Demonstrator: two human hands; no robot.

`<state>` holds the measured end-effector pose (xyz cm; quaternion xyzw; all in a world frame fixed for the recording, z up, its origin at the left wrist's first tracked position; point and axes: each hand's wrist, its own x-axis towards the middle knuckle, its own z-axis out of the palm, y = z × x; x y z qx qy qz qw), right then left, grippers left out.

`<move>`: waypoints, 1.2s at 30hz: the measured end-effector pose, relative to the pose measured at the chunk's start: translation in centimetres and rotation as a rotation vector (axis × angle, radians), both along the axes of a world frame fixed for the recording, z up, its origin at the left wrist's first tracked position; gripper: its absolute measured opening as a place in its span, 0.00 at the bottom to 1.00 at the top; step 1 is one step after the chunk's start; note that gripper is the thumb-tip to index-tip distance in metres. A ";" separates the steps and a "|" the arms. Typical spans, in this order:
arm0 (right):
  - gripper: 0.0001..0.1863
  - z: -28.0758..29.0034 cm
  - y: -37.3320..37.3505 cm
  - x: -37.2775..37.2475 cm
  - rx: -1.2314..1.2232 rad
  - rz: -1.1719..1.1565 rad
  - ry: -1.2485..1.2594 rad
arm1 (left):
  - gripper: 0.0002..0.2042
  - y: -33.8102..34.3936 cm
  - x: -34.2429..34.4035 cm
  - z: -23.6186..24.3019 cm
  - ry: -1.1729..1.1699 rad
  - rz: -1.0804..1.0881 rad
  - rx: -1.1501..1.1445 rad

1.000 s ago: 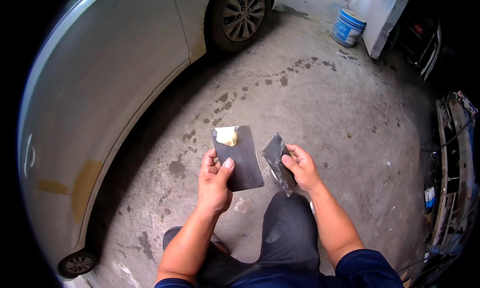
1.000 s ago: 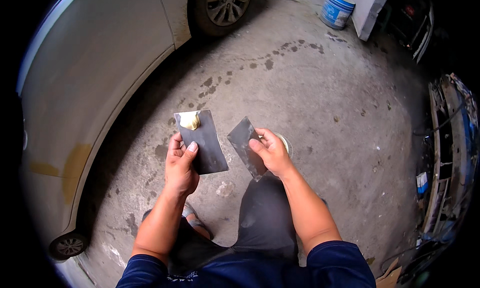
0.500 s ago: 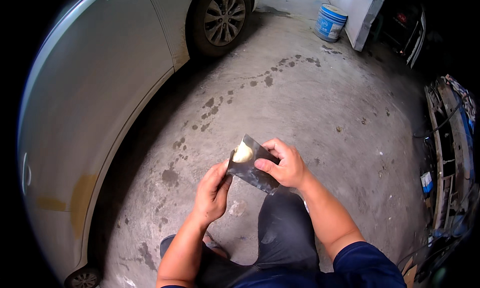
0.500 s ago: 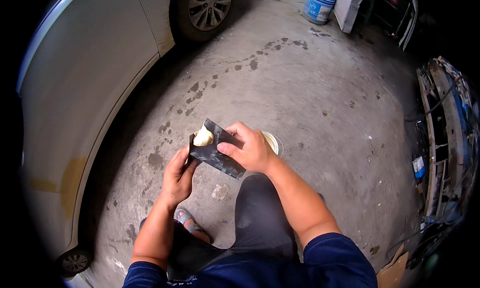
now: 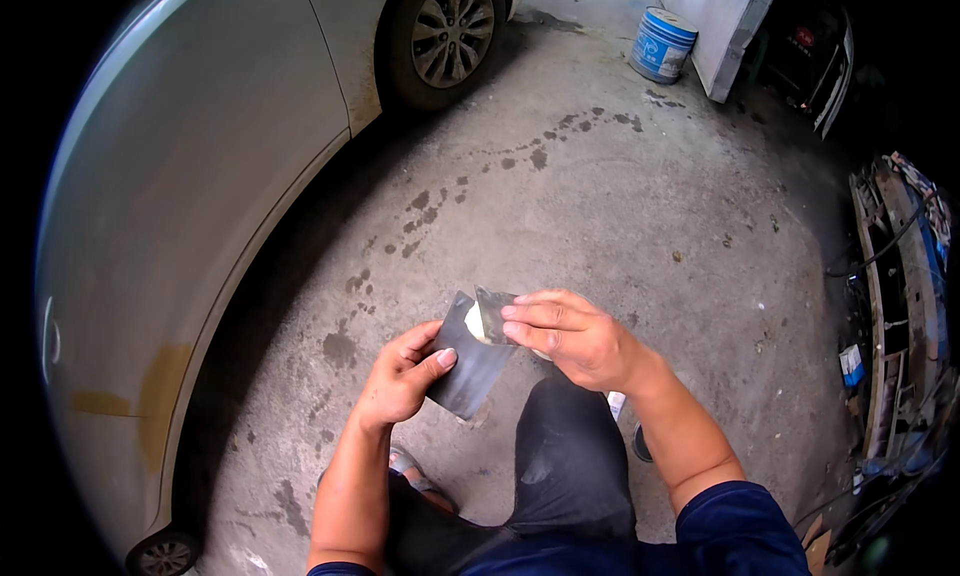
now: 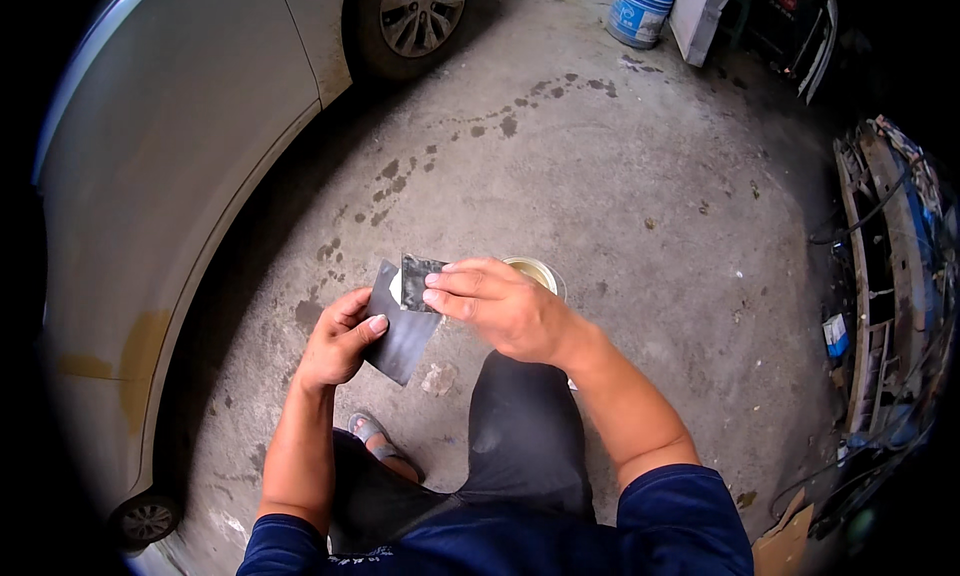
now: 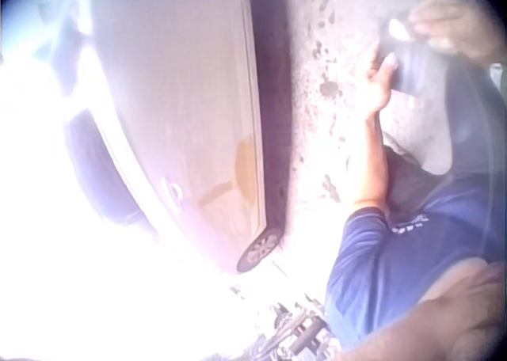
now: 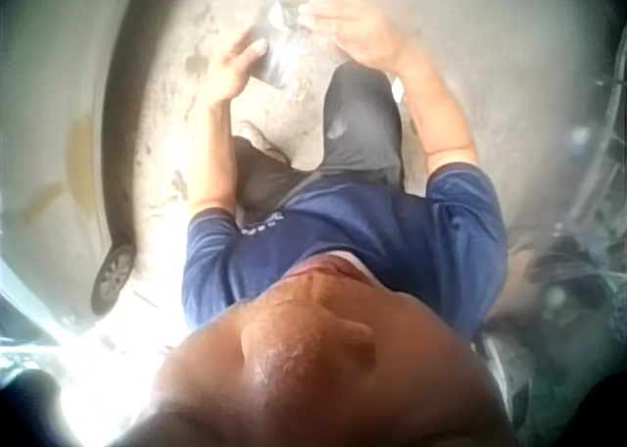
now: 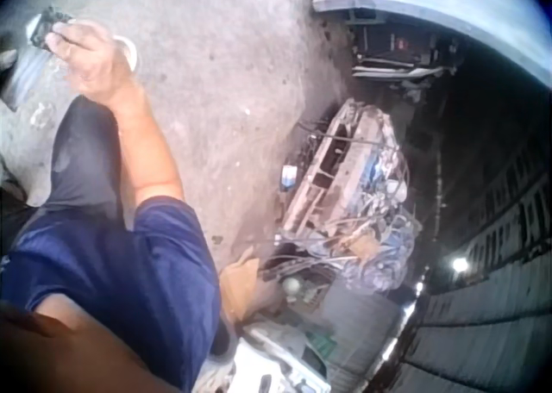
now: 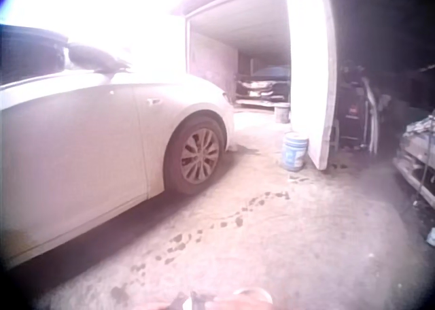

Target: The person mixes body filler with a hardener on a metal palette using two putty knives, then applies the mixture to a damaged area on the side of a white car. The person smooths the filler over the affected panel.

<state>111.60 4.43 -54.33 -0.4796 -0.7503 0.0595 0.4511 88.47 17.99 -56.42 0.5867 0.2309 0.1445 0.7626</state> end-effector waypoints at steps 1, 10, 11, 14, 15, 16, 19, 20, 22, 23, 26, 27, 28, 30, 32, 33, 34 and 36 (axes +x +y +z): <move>0.21 -0.5 -0.1 0.4 -0.024 -0.026 -0.045 | 0.19 -0.1 0.1 -0.1 0.021 -0.019 -0.004; 0.24 -6.8 -1.6 1.5 -0.324 -0.319 1.009 | 0.19 -1.5 1.6 -1.3 -0.053 -0.020 -0.207; 0.24 -6.3 -1.6 1.0 -0.358 -0.289 1.095 | 0.19 -1.8 1.7 -1.8 -0.037 -0.036 -0.231; 0.24 -6.9 -1.2 -0.5 -0.398 -0.230 1.227 | 0.20 -3.7 3.0 -2.3 -0.014 -0.054 -0.297; 0.23 -7.3 -1.3 -0.7 -0.404 -0.229 1.250 | 0.21 -4.3 3.5 -2.8 -0.023 -0.062 -0.333; 0.22 -7.4 -1.3 -0.8 -0.405 -0.214 1.280 | 0.21 -4.7 3.9 -3.0 -0.029 -0.046 -0.324; 0.14 -8.0 -2.6 -0.1 -0.371 -0.276 1.457 | 0.21 -5.5 4.5 -3.5 -0.021 -0.018 -0.318; 0.10 -8.7 -3.4 0.9 -0.302 -0.305 1.506 | 0.20 -5.2 4.1 -3.9 -0.031 0.016 -0.303; 0.08 -13.2 -7.1 4.4 -0.272 -0.541 1.350 | 0.19 -4.6 3.8 -3.6 -0.057 0.074 -0.249; 0.09 -15.4 -9.7 6.2 -0.323 -0.673 1.327 | 0.19 -4.2 3.3 -3.6 -0.058 0.105 -0.236; 0.15 -22.7 -19.1 10.3 -0.469 -1.130 1.352 | 0.22 -2.6 1.8 -4.2 -0.066 0.204 -0.186; 0.15 -24.9 -22.7 10.9 -0.521 -1.240 1.449 | 0.22 -2.1 1.2 -4.4 -0.048 0.253 -0.150; 0.15 -28.2 -27.1 10.9 -0.532 -1.399 1.442 | 0.23 -1.7 0.9 -4.4 -0.031 0.275 -0.146; 0.13 -33.5 -33.9 9.9 -0.622 -1.673 1.436 | 0.23 -1.1 1.0 -4.3 -0.051 0.279 -0.114; 0.14 -39.5 -41.8 7.7 -0.783 -1.925 1.263 | 0.23 0.0 1.1 -4.8 -0.044 0.291 -0.142; 0.15 -42.3 -45.9 6.4 -0.878 -2.042 1.074 | 0.24 1.0 0.9 -5.8 -0.040 0.253 -0.167; 0.17 -42.7 -43.9 5.4 -1.012 -1.954 1.152 | 0.24 1.1 0.0 -5.8 -0.017 0.256 -0.121; 0.19 -42.3 -41.2 3.1 -1.258 -1.794 1.281 | 0.24 1.1 -0.9 -5.8 0.026 0.276 -0.088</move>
